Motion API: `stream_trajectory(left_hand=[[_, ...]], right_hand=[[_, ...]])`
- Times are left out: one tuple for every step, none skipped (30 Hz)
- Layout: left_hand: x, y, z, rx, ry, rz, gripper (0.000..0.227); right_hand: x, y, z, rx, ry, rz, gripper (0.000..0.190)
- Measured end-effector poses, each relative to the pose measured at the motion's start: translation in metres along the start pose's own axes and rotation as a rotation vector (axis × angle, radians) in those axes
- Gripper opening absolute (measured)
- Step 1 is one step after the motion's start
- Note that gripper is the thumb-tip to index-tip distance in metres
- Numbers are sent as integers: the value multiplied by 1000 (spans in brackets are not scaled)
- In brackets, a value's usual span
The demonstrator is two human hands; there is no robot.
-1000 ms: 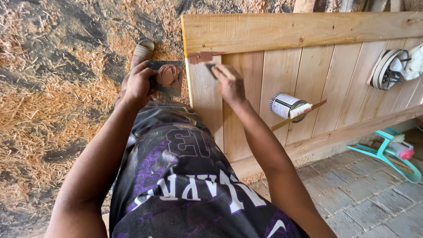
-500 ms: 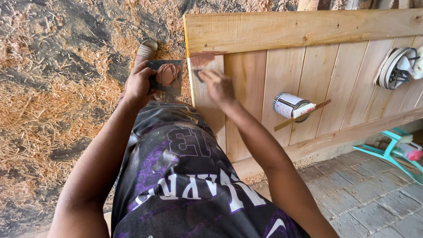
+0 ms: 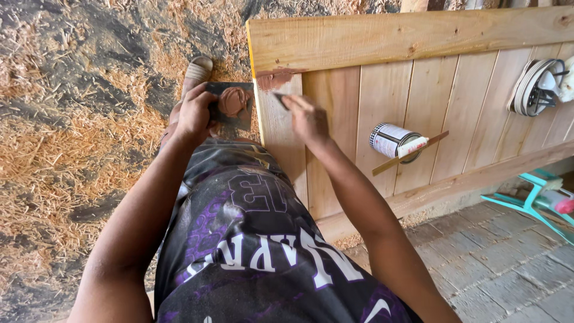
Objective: The person applies wood filler to a wooden board using a putty knife. They spread the filler across the surface and smooth it into the wood grain.
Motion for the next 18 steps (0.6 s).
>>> stream_trajectory(left_hand=[[2,-2,-3,30,13,10,23],[2,-5,-8,65,29,15,24],[3,-6,-17,134,-53,9,25],[6,-7,-26,199,-135,5,26],[8,-5,-35,264,-218,2,28],[15,-4,-39,254,-225,55,28],[24,-4,-43,243,-232,108,28],[36,-2,-47,234,-237,164,29],[44,0,-51,234,-244,180,29],[52,2,-56,233,-250,192,29],[59,4,-60,232,-256,204,29],[64,7,-65,259,-321,189,28],[69,8,-69,285,-386,173,27],[73,9,-74,312,-451,156,26],[76,9,-75,304,-448,163,26],[77,9,-74,292,-444,169,25],[78,9,-72,279,-440,175,24],[77,8,-71,264,-440,173,24]], right_hand=[[-5,-1,-4,125,-61,59,26],[-25,-4,12,22,-115,-21,30],[-48,-2,27,-82,-170,-100,33],[-70,2,44,-183,-226,-176,38],[-77,1,61,-253,-250,-123,39],[-83,1,76,-322,-272,-74,41],[-88,2,92,-391,-294,-25,42],[-95,2,101,-407,-290,-15,43],[-98,2,110,-423,-286,-4,43],[-98,1,119,-442,-284,9,43],[-99,-1,125,-448,-267,2,43],[-99,-2,129,-453,-250,-5,43],[-99,-2,133,-457,-233,-12,43],[-99,-3,134,-461,-231,-6,42],[-98,-2,135,-465,-229,0,40],[-96,1,136,-467,-228,9,39],[-94,3,137,-483,-221,18,39],[-92,6,138,-498,-213,23,38]])
Point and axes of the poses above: each hand's wrist, its own y-axis away from the middle knuckle, its own x-axis out of the palm, z = x × y, the point moved 9 cm from there along -y, towards the middle knuckle, and after that the axes turned 4 degrees about -y, right-handed, at the moved point
